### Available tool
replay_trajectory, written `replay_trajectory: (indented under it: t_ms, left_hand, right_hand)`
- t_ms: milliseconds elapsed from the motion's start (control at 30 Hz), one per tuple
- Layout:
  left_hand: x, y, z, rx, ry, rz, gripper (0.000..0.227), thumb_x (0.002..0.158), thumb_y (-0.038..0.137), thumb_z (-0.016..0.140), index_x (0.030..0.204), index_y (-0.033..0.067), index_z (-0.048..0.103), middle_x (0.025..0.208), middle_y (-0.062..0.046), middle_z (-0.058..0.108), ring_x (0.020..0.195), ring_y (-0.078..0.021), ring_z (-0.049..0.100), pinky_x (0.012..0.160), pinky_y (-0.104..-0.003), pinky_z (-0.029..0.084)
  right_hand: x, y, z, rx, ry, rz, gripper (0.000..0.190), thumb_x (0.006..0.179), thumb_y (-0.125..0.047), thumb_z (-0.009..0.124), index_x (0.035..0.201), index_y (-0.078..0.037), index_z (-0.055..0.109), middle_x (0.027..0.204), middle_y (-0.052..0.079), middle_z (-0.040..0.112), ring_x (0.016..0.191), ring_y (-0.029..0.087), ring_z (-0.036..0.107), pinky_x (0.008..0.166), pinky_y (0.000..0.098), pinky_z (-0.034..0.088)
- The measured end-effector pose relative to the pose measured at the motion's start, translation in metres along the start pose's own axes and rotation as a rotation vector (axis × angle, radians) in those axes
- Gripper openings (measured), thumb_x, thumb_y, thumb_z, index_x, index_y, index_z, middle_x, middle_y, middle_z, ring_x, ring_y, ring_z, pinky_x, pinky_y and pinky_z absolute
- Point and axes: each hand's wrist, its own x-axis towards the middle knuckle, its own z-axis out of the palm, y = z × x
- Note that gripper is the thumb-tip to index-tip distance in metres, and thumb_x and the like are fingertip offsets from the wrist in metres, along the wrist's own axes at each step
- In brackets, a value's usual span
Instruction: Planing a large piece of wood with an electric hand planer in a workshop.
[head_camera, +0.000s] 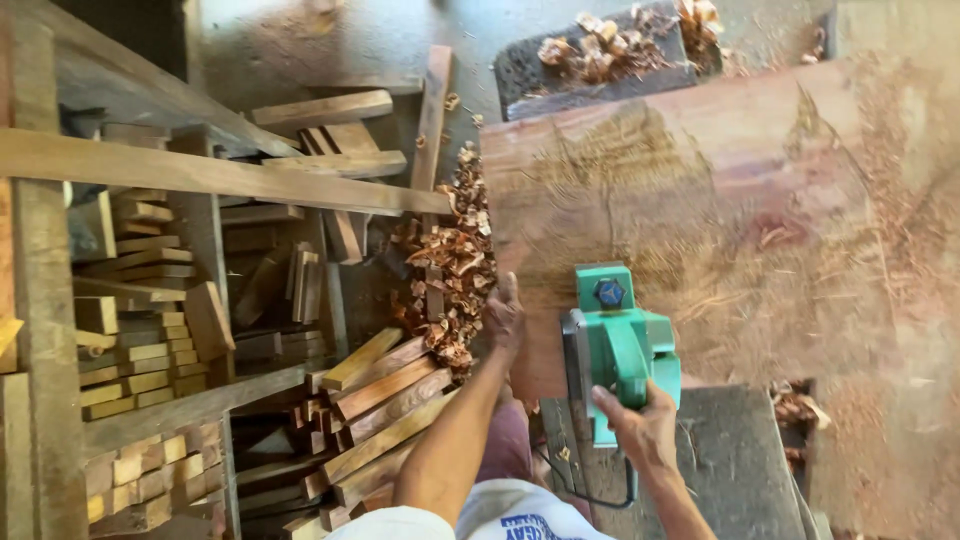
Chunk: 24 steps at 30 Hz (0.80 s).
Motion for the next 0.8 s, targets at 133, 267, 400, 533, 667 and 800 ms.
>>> replay_trajectory:
  t_ms: [133,267,400,533,667,800]
  left_hand:
    - [-0.013,0.066,-0.069,-0.358,-0.031,-0.274,0.061,0.101,0.065,0.046,0.073,0.012,0.057,0.055,0.002,0.044,0.043,-0.0108,0.04,0.036,-0.031,0.03]
    - [-0.016,0.066,-0.073,-0.641,-0.186,-0.433,0.058,0.099,0.067,0.049,0.077,0.0129,0.053,0.055,0.001,0.042,0.04,-0.0089,0.032,0.032,-0.03,0.024]
    - [-0.011,0.037,-0.043,-0.928,-0.178,-0.365,0.063,0.104,0.062,0.057,0.079,0.005,0.05,0.058,-0.002,0.043,0.041,-0.0102,0.031,0.031,-0.03,0.025]
    - [-0.012,0.058,-0.062,-0.464,-0.091,-0.36,0.06,0.101,0.063,0.046,0.084,0.0067,0.06,0.059,-0.006,0.053,0.044,-0.015,0.046,0.033,-0.032,0.034]
    - [-0.006,0.045,-0.052,-0.363,0.001,-0.232,0.066,0.1,0.065,0.044,0.082,0.0057,0.068,0.063,-0.009,0.062,0.055,-0.0212,0.06,0.048,-0.037,0.045]
    - [-0.011,0.071,-0.077,-0.325,-0.001,-0.226,0.075,0.099,0.068,0.042,0.075,0.0014,0.067,0.063,-0.015,0.064,0.06,-0.0296,0.062,0.056,-0.045,0.046]
  right_hand:
    - [0.049,-0.052,0.018,-0.063,-0.028,-0.093,0.038,0.077,-0.034,0.084,0.091,-0.001,0.071,0.067,0.007,0.066,0.055,0.014,0.06,0.048,0.0299,0.052]
    - [0.093,-0.111,0.033,-0.071,-0.02,-0.19,0.033,0.08,-0.032,0.079,0.096,-0.005,0.069,0.072,0.008,0.067,0.057,0.015,0.06,0.047,0.0323,0.053]
    - [0.105,-0.121,0.024,0.026,-0.002,-0.246,0.027,0.083,-0.024,0.081,0.094,-0.003,0.068,0.071,0.006,0.066,0.055,0.014,0.058,0.047,0.0308,0.049]
    - [0.05,-0.065,-0.022,-0.1,0.049,-0.164,0.021,0.085,-0.022,0.08,0.091,-0.005,0.069,0.068,0.003,0.065,0.055,0.011,0.059,0.047,0.0304,0.049]
    - [-0.028,0.064,-0.063,0.049,0.15,-0.035,0.027,0.076,-0.022,0.089,0.084,-0.002,0.071,0.066,0.002,0.066,0.055,0.011,0.056,0.05,0.0284,0.044]
    - [-0.082,0.106,-0.076,0.105,0.157,0.056,0.034,0.069,-0.024,0.092,0.086,-0.002,0.073,0.068,0.002,0.068,0.056,0.011,0.06,0.05,0.0281,0.049]
